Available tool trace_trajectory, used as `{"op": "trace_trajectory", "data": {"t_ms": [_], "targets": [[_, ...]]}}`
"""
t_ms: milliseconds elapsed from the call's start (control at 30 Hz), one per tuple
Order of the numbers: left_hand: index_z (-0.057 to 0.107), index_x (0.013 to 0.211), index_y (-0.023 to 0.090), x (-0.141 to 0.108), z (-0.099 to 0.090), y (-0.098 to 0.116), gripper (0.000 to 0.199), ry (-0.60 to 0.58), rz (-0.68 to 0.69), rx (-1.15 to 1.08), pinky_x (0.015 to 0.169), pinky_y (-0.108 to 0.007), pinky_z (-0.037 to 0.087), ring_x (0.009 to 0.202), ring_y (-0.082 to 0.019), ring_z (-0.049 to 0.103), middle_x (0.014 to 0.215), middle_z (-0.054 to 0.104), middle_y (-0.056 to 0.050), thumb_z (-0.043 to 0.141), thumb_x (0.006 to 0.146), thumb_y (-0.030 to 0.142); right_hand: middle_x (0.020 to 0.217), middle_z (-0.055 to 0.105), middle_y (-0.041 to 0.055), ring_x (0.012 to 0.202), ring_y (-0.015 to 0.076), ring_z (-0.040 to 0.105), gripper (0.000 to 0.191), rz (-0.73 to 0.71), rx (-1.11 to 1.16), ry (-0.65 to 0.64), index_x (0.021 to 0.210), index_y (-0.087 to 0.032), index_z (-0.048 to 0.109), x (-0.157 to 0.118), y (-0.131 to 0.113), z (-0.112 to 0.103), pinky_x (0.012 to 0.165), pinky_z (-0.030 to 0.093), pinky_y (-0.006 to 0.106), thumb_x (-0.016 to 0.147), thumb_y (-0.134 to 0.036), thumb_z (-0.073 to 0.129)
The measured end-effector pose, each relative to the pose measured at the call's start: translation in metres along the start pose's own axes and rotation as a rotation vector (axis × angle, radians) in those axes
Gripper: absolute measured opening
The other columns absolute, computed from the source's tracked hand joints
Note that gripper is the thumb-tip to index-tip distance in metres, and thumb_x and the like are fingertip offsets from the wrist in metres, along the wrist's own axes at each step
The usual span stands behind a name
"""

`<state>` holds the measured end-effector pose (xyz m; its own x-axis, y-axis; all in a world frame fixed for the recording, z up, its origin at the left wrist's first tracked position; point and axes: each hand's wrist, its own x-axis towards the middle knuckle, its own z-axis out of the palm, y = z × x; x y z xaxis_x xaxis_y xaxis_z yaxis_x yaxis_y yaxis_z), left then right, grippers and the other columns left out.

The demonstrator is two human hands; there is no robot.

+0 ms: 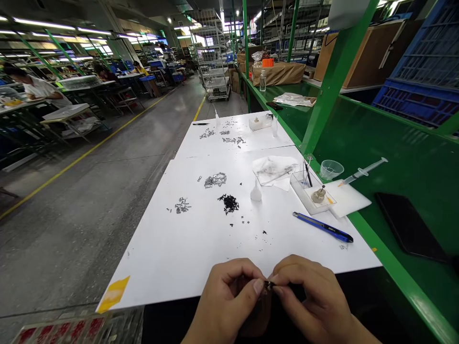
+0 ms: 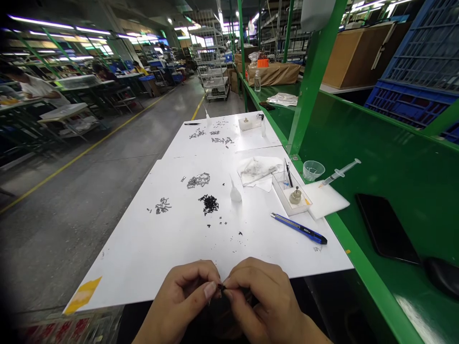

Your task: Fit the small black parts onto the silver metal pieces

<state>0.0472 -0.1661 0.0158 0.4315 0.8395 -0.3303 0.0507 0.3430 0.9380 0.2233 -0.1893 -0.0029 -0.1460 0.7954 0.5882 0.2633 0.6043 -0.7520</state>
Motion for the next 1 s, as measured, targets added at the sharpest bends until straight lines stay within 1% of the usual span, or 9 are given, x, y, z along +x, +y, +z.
{"op": "trace_trajectory", "data": {"t_ms": [67, 267, 367, 567, 667, 800, 867, 933, 1000], "targets": [[0.061, 0.069, 0.015, -0.001, 0.001, 0.003, 0.029, 0.024, 0.004, 0.077, 0.054, -0.024, 0.040, 0.058, -0.014, 0.049, 0.059, 0.054, -0.002, 0.066, 0.079, 0.042, 0.074, 0.066, 0.0040, 0.064, 0.0131, 0.063, 0.020, 0.003, 0.004, -0.005, 0.094, -0.018, 0.058, 0.000, 0.000, 0.000, 0.057, 0.052, 0.022, 0.082, -0.003, 0.052], [0.064, 0.064, 0.016, 0.000, 0.003, 0.009, 0.020, 0.153, 0.120, 0.365, 0.057, -0.025, 0.043, 0.059, -0.015, 0.051, 0.061, 0.057, -0.003, 0.063, 0.077, 0.032, 0.073, 0.066, 0.0046, 0.063, 0.0131, 0.062, 0.021, -0.017, -0.015, -0.012, 0.096, -0.018, 0.057, -0.001, 0.001, -0.001, 0.055, 0.051, 0.023, 0.083, -0.003, 0.052], [0.064, 0.063, 0.017, -0.001, 0.005, 0.010, 0.019, 0.186, 0.130, 0.444, 0.055, -0.024, 0.042, 0.057, -0.015, 0.051, 0.060, 0.058, -0.003, 0.063, 0.077, 0.029, 0.074, 0.066, 0.0050, 0.064, 0.0133, 0.063, 0.022, -0.035, -0.040, -0.010, 0.096, -0.017, 0.057, -0.001, 0.002, 0.000, 0.056, 0.052, 0.023, 0.082, -0.002, 0.052], [0.067, 0.063, 0.018, -0.006, 0.012, 0.011, 0.017, 0.254, 0.230, 0.518, 0.053, -0.024, 0.039, 0.054, -0.013, 0.049, 0.058, 0.058, -0.003, 0.065, 0.077, 0.025, 0.077, 0.067, 0.0058, 0.067, 0.0144, 0.062, 0.025, -0.053, -0.094, -0.013, 0.101, -0.018, 0.057, -0.004, 0.003, 0.000, 0.057, 0.053, 0.024, 0.083, -0.002, 0.051], [0.065, 0.063, 0.017, -0.004, 0.011, 0.009, 0.018, 0.218, 0.157, 0.378, 0.054, -0.025, 0.038, 0.056, -0.014, 0.049, 0.058, 0.057, -0.003, 0.066, 0.077, 0.028, 0.075, 0.066, 0.0052, 0.065, 0.0140, 0.062, 0.024, -0.036, -0.065, 0.001, 0.100, -0.017, 0.058, -0.004, 0.002, -0.001, 0.056, 0.051, 0.024, 0.083, -0.002, 0.051], [0.059, 0.066, 0.016, 0.004, 0.007, -0.002, 0.030, -0.010, -0.077, -0.139, 0.049, -0.023, 0.031, 0.050, -0.010, 0.042, 0.053, 0.049, 0.001, 0.073, 0.073, 0.041, 0.071, 0.064, 0.0025, 0.062, 0.0130, 0.061, 0.015, 0.075, 0.068, 0.001, 0.092, -0.020, 0.058, -0.005, 0.000, -0.002, 0.056, 0.049, 0.023, 0.086, -0.007, 0.053], [0.059, 0.068, 0.015, 0.007, 0.007, -0.009, 0.034, -0.113, -0.158, -0.376, 0.047, -0.021, 0.025, 0.047, -0.007, 0.036, 0.053, 0.048, 0.002, 0.077, 0.069, 0.044, 0.072, 0.064, 0.0017, 0.063, 0.0125, 0.061, 0.012, 0.137, 0.158, -0.009, 0.090, -0.021, 0.058, -0.007, -0.001, -0.001, 0.057, 0.049, 0.023, 0.087, -0.010, 0.055], [0.059, 0.071, 0.014, 0.009, 0.009, -0.014, 0.036, -0.164, -0.197, -0.518, 0.046, -0.020, 0.022, 0.045, -0.005, 0.034, 0.054, 0.049, 0.003, 0.079, 0.066, 0.043, 0.073, 0.063, 0.0012, 0.064, 0.0119, 0.060, 0.009, 0.199, 0.229, -0.008, 0.089, -0.021, 0.059, -0.009, 0.000, 0.000, 0.058, 0.048, 0.023, 0.088, -0.012, 0.056], [0.059, 0.072, 0.014, 0.009, 0.012, -0.017, 0.035, -0.165, -0.196, -0.574, 0.045, -0.019, 0.021, 0.045, -0.004, 0.035, 0.055, 0.048, 0.003, 0.080, 0.067, 0.041, 0.073, 0.062, 0.0008, 0.063, 0.0116, 0.058, 0.007, 0.251, 0.253, -0.003, 0.087, -0.021, 0.059, -0.011, 0.002, 0.002, 0.058, 0.048, 0.023, 0.090, -0.015, 0.056]]}}
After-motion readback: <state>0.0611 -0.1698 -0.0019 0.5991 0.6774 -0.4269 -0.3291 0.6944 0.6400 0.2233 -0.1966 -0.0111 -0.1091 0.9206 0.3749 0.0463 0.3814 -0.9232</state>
